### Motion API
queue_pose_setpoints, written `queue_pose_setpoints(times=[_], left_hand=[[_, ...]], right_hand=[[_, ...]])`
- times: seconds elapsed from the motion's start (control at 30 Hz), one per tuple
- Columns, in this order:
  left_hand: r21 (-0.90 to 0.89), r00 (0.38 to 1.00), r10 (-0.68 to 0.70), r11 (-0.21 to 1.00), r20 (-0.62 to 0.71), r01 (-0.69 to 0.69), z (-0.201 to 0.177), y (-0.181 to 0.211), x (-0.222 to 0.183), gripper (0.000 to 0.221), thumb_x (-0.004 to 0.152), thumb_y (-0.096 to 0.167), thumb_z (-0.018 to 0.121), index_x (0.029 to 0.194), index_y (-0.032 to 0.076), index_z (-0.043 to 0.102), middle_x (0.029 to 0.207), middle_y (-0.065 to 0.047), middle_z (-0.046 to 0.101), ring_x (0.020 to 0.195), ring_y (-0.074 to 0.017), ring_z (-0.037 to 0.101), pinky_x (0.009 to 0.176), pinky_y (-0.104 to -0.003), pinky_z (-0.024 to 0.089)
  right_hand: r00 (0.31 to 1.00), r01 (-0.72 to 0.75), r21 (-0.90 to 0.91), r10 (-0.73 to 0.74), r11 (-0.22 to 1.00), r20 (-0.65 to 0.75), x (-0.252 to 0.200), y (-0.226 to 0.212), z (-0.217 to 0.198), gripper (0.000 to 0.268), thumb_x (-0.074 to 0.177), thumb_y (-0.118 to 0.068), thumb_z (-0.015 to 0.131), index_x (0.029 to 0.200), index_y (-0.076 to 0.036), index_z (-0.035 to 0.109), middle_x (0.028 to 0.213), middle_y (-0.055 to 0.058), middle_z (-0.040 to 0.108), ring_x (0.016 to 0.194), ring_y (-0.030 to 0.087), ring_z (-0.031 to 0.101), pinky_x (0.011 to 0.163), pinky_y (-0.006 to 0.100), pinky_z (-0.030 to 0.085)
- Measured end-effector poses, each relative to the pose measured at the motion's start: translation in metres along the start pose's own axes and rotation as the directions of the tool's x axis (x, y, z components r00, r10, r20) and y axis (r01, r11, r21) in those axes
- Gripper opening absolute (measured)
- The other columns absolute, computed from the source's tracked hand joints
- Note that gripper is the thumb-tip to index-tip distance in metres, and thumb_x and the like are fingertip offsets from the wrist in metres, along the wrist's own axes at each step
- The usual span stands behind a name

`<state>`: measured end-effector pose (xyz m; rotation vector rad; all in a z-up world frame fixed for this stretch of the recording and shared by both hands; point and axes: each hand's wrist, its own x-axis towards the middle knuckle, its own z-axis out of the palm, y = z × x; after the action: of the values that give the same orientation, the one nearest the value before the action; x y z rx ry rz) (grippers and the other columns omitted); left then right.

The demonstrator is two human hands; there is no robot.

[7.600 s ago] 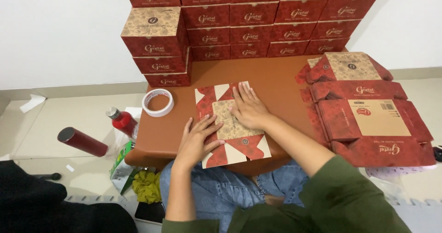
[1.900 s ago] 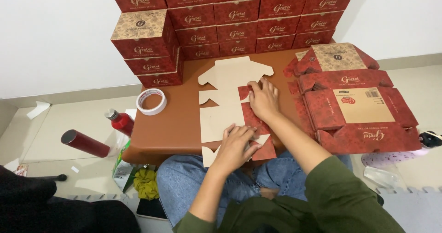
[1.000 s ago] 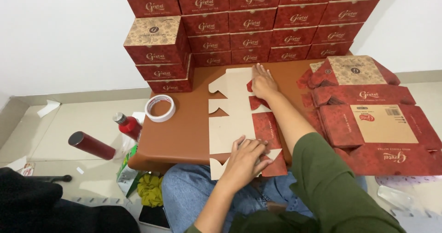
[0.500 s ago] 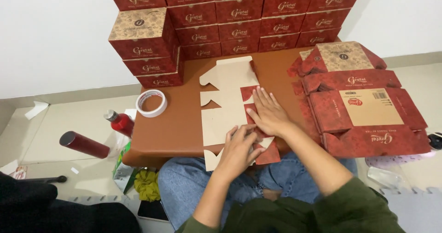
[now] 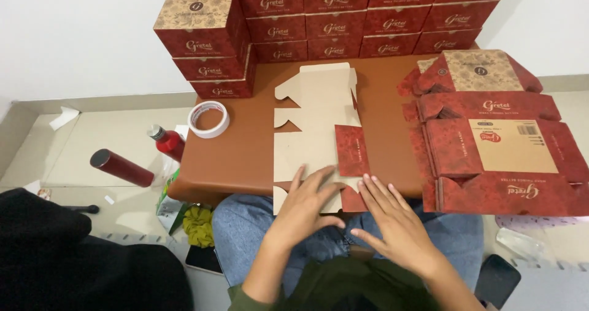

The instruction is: Folding and assembling cardboard boxes from flat templates on a production floor.

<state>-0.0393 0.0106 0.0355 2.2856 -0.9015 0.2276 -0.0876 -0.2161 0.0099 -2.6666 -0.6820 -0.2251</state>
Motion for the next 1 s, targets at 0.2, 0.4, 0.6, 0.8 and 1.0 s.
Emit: queue_pose_setpoints(times=[0.2,0.4,0.6,0.8,1.0], left_hand=[[0.291,0.996,-0.05,0.954,-0.068,0.068,-0.015,-0.004,-0.005,0.032,0.083,0.021,0.068,0.113,0.022,0.078,0.126,0.001,0.063,0.121,-0.0157,0.054,0.118,-0.052,0.022],[0.401,0.993,0.015,0.915,-0.119,0.034,0.006,-0.017,0.004,0.034,0.086,0.019,0.064,0.117,0.021,0.076,0.125,-0.003,0.064,0.123,-0.0192,0.055,0.118,-0.056,0.023],[0.408,0.85,-0.201,0.808,-0.486,0.425,0.013,-0.024,-0.026,0.072,0.073,0.01,0.076,0.141,0.01,0.053,0.146,-0.011,0.051,0.139,-0.0277,0.046,0.122,-0.058,0.022],[0.119,0.864,-0.23,0.942,-0.448,0.313,0.038,0.011,-0.027,0.06,0.095,0.016,0.061,0.145,-0.009,0.038,0.151,-0.025,0.047,0.136,-0.0369,0.051,0.119,-0.054,0.033],[0.227,0.963,-0.186,0.947,-0.195,0.229,0.054,0.007,-0.018,0.063,0.098,0.023,0.053,0.15,-0.008,0.035,0.157,-0.024,0.039,0.149,-0.0341,0.032,0.121,-0.051,0.021]], right_hand=[[0.985,-0.017,-0.17,-0.012,0.985,-0.172,0.012,0.006,0.007,0.059,0.094,-0.034,0.052,0.146,-0.006,0.047,0.156,0.009,0.047,0.144,0.022,0.042,0.117,0.043,0.031],[0.983,-0.107,-0.165,0.08,0.98,-0.163,0.028,0.027,0.008,0.055,0.096,-0.035,0.05,0.144,-0.009,0.051,0.153,0.005,0.05,0.146,0.022,0.04,0.119,0.047,0.028],[0.979,-0.073,-0.161,0.04,0.984,-0.199,0.029,0.026,0.007,0.055,0.096,-0.033,0.051,0.145,-0.008,0.05,0.152,0.005,0.051,0.146,0.021,0.04,0.119,0.046,0.027],[0.98,-0.109,-0.119,0.087,0.987,-0.176,0.03,0.022,0.007,0.055,0.098,-0.033,0.048,0.146,-0.006,0.049,0.154,0.007,0.049,0.147,0.022,0.039,0.12,0.046,0.025],[0.981,-0.09,-0.102,0.071,0.991,-0.181,0.03,0.021,0.005,0.055,0.097,-0.031,0.049,0.147,-0.007,0.048,0.155,0.007,0.048,0.148,0.022,0.038,0.12,0.047,0.024]])
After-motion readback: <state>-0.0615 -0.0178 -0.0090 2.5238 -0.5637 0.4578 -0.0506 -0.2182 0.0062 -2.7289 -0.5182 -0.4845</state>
